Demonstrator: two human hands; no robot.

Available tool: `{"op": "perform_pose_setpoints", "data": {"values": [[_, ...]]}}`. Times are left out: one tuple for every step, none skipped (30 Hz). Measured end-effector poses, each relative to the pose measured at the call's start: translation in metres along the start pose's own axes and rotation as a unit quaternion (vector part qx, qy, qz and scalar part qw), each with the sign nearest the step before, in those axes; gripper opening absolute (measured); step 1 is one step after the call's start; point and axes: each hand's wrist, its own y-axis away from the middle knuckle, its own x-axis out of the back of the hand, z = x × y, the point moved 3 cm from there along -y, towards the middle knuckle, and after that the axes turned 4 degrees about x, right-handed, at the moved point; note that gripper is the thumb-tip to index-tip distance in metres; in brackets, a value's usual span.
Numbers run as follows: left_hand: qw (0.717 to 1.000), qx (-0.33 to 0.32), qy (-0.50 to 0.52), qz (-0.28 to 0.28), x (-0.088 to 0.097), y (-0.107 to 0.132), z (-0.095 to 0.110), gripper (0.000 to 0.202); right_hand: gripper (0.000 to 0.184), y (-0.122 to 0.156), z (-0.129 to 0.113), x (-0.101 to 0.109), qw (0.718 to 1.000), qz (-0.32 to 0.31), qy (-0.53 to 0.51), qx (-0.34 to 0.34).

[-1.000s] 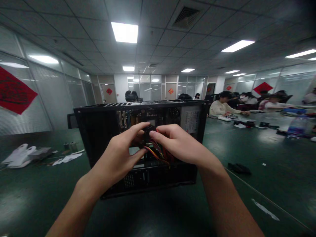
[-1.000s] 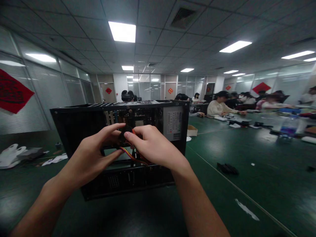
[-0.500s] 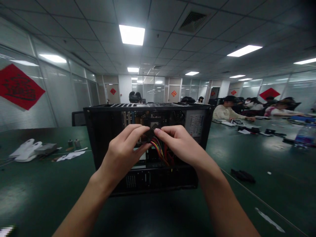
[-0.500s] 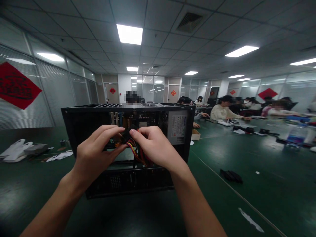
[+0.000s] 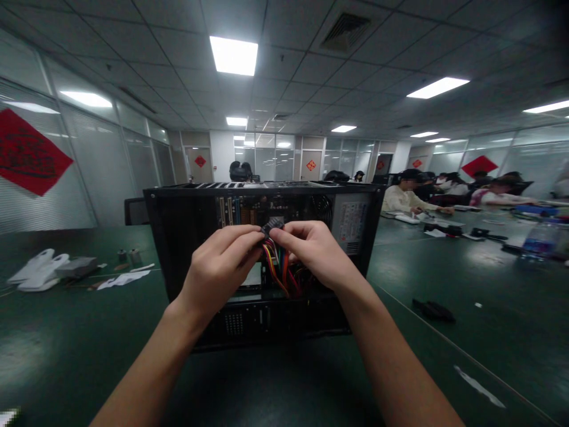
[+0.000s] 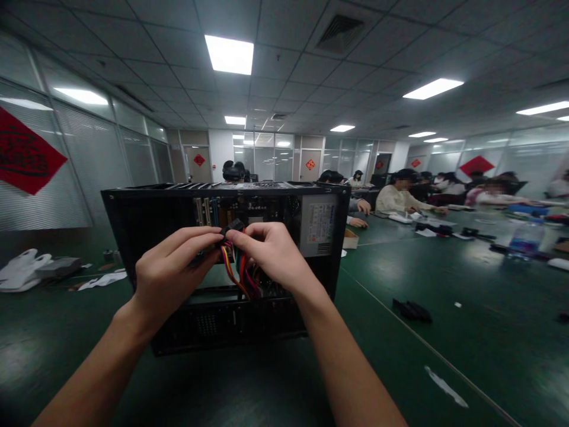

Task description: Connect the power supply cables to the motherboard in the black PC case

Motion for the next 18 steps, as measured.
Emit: {"op": "perform_pose_setpoints", "data": {"values": [[1.0,-0.006,-0.005,0.003,-0.002,0.002,-0.002,0.017,0.047,-0.001,0.003,0.001,1.0,0.018,0.011,0.004],[1.0,-0.01,-0.009,0.005,-0.003,0.004,-0.005,0.018,0.043,-0.001,0.004,0.002,0.998,0.045,0.038,0.026],[1.0,-0.011,-0.013,0.006,-0.005,0.005,-0.007,0.018,0.036,-0.001,0.004,0.004,0.991,0.073,0.085,0.068],[1.0,-0.008,-0.014,0.006,-0.007,0.007,-0.01,0.018,0.028,-0.001,0.003,0.005,0.976,0.096,0.151,0.126],[1.0,-0.004,-0.014,0.006,-0.009,0.009,-0.013,0.018,0.022,0.0,0.002,0.005,0.949,0.104,0.229,0.191],[1.0,0.002,-0.013,0.004,-0.011,0.011,-0.016,0.017,0.022,0.001,0.002,0.002,0.911,0.095,0.31,0.254],[1.0,0.006,-0.011,0.001,-0.013,0.013,-0.018,0.016,0.027,0.001,0.003,-0.001,0.87,0.072,0.383,0.302],[1.0,0.008,-0.008,-0.004,-0.016,0.016,-0.021,0.015,0.031,0.002,0.007,-0.005,0.833,0.044,0.441,0.331],[1.0,0.01,-0.004,-0.013,-0.019,0.018,-0.023,0.014,0.032,0.002,0.012,-0.008,0.806,0.02,0.484,0.342],[1.0,0.014,0.001,-0.027,-0.023,0.021,-0.024,0.013,0.032,0.001,0.018,-0.011,0.787,0.003,0.515,0.34],[0.999,0.02,0.007,-0.049,-0.028,0.024,-0.026,0.012,0.031,0.001,0.024,-0.013,0.775,-0.011,0.538,0.331],[0.997,0.03,0.016,-0.076,-0.034,0.028,-0.028,0.011,0.03,0.0,0.032,-0.014,0.769,-0.023,0.556,0.314],[0.993,0.045,0.025,-0.104,-0.041,0.032,-0.029,0.012,0.028,-0.001,0.039,-0.014,0.767,-0.035,0.571,0.292],[0.989,0.062,0.035,-0.129,-0.047,0.036,-0.031,0.013,0.028,-0.002,0.047,-0.014,0.766,-0.048,0.583,0.265],[0.985,0.08,0.046,-0.145,-0.053,0.041,-0.033,0.015,0.028,-0.003,0.056,-0.012,0.769,-0.06,0.593,0.233],[0.982,0.096,0.057,-0.154,-0.058,0.045,-0.035,0.018,0.028,-0.005,0.065,-0.008,0.774,-0.072,0.597,0.198],[0.978,0.112,0.07,-0.16,-0.062,0.049,-0.036,0.02,0.028,-0.006,0.074,-0.004,0.781,-0.082,0.597,0.163],[0.974,0.128,0.081,-0.165,-0.065,0.053,-0.038,0.021,0.027,-0.008,0.083,0.001,0.789,-0.091,0.593,0.13]]}}
